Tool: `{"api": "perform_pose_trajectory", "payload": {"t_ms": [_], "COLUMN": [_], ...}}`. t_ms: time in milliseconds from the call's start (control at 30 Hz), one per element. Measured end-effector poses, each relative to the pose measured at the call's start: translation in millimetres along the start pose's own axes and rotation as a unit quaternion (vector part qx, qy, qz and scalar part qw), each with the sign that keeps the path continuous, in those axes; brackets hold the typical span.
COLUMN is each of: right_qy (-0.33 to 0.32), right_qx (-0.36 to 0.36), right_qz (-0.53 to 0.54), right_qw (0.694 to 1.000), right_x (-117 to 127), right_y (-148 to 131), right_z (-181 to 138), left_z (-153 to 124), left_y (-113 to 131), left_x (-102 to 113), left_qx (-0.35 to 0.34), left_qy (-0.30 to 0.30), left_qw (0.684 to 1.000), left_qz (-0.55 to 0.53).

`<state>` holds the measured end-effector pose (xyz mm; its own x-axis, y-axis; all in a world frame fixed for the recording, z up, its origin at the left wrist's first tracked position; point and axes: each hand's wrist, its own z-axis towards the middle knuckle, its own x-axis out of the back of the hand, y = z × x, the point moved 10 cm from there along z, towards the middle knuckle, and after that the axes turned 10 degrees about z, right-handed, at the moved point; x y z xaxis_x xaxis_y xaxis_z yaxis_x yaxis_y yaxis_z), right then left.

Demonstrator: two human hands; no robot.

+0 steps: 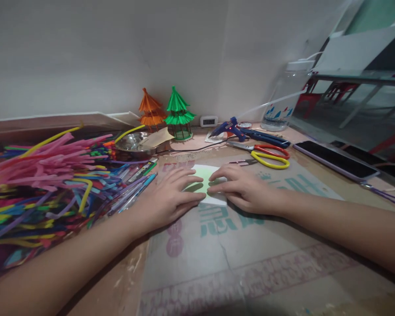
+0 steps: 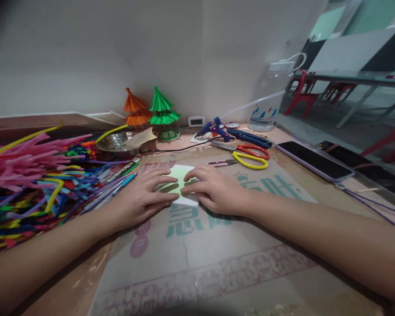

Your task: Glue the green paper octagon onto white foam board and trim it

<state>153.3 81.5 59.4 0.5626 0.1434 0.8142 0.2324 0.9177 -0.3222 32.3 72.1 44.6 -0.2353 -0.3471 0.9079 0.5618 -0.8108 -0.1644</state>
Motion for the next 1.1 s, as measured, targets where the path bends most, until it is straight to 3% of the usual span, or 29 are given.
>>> {"api": "perform_pose_trajectory", "payload": {"t_ms": [300, 433, 733, 900, 1100], "right_qy": [0.049, 0.036, 0.043, 0.044, 0.026], "right_qx": [-0.096, -0.142, -0.133, -0.104, -0.112], "right_qz": [-0.025, -0.010, -0.009, 0.010, 0.018], "right_qw": [0.994, 0.989, 0.990, 0.994, 0.993], "right_x": [7.9, 2.8, 7.5, 7.8, 6.9], "right_y": [30.1, 41.8, 39.4, 35.2, 31.1], "right_z": [-2.4, -3.5, -5.6, -4.1, -5.0], "left_z": [0.0, 0.9, -5.1, -7.1, -7.8], "left_y": [9.7, 6.7, -6.3, -17.5, -15.7], "left_x": [-2.6, -5.2, 5.6, -6.6, -11.4], "left_qx": [-0.021, -0.004, 0.048, 0.099, 0.091], "left_qy": [-0.012, -0.024, 0.021, -0.021, -0.057], "left_qw": [0.999, 1.000, 0.997, 0.993, 0.991], "left_qz": [0.023, 0.011, -0.055, -0.059, -0.075]}}
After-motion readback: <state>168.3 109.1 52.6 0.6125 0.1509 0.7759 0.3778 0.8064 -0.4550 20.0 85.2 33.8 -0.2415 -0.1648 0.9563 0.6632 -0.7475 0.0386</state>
